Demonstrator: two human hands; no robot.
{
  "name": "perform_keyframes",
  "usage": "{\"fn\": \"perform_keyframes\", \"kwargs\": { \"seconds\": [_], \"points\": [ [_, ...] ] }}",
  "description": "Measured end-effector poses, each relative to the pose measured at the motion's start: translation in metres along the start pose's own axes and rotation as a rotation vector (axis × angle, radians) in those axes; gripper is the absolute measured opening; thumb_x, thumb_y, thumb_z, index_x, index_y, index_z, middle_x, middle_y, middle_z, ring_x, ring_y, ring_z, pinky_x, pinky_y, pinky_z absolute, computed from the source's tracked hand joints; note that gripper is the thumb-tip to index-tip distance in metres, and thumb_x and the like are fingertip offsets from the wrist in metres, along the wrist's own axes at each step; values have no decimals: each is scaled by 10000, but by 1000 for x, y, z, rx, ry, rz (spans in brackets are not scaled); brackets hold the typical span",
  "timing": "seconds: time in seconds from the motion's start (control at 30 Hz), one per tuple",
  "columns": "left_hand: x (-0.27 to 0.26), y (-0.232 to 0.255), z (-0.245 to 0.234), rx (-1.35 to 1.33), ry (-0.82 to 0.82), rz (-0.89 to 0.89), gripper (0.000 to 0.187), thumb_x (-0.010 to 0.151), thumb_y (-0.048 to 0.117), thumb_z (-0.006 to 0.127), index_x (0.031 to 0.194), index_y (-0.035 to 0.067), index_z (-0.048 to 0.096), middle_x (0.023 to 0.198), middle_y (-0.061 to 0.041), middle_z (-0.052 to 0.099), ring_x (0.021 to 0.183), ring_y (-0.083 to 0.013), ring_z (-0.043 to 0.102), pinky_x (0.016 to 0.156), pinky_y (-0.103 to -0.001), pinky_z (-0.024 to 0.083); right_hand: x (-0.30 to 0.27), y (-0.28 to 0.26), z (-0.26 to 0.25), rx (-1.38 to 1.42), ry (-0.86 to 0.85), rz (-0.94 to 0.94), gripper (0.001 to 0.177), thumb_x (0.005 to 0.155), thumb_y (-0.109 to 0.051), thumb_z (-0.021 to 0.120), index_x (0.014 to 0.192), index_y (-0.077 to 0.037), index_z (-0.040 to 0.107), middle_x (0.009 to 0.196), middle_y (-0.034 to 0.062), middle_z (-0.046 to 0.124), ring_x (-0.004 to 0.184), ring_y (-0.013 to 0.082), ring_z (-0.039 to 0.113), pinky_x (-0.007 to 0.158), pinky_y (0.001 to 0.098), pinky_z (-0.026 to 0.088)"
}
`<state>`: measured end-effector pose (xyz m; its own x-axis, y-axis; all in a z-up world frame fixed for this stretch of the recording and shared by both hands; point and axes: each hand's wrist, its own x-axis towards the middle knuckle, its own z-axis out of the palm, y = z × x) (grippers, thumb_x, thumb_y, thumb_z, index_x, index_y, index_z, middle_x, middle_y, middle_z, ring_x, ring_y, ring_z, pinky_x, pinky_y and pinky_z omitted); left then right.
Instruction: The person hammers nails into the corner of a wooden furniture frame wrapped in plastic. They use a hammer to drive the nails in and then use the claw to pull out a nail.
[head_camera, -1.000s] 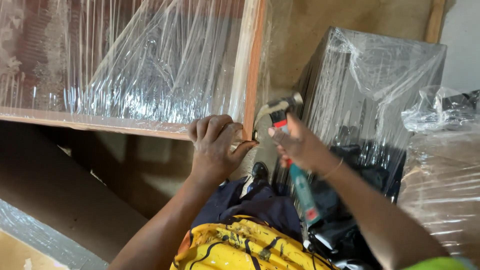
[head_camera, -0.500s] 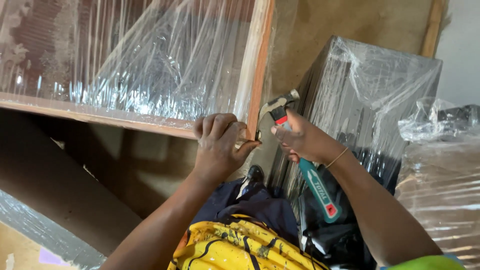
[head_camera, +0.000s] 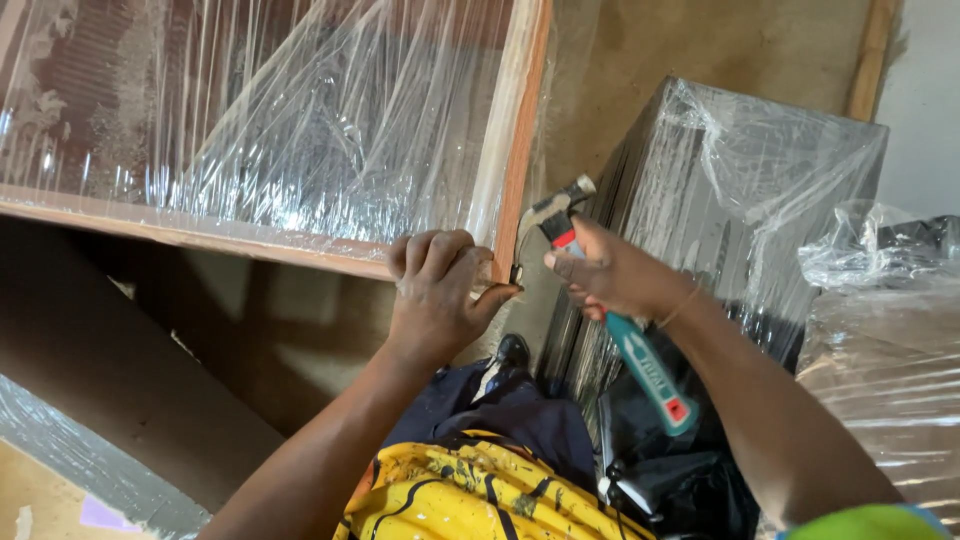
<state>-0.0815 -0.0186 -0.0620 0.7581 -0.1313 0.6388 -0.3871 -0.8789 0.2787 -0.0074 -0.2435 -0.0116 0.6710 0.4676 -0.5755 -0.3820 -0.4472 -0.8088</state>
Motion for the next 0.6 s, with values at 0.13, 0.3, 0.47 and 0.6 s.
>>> {"fn": "perform_keyframes", "kwargs": {
  "seconds": [0.13,0.3,0.47,0.6],
  "points": [
    [2,2,-2,-18,2,-4,490,828,599,775,950,135,675,1044,-27,509,1023,-264,489,882,-439,352,0,19,15,133,35,-31,926,1004,-286,588,1578,103,-26,762,219,527,571,222,533,447,418,517],
    [-6,3,7,14,-2,-39,444,783,531,830,922,135,685,1063,-36,503,1044,-259,448,915,-445,347,6,41,33,372,31,-214,953,1061,-316,549,1518,141,-152,761,133,529,611,139,495,483,391,545],
    [2,10,-1,13,-26,-54,463,804,537,778,941,110,662,1061,-52,483,1028,-281,442,914,-456,349,12,48,33,375,59,-215,982,1057,-322,563,1519,136,-173,766,149,540,621,152,529,511,399,583],
    [0,7,6,11,-12,-45,440,763,454,820,934,85,651,1054,-63,488,1018,-305,472,899,-453,369,11,45,40,405,68,-235,791,1049,-280,547,1592,56,80,716,97,503,572,151,535,480,395,611]
  ]
}}
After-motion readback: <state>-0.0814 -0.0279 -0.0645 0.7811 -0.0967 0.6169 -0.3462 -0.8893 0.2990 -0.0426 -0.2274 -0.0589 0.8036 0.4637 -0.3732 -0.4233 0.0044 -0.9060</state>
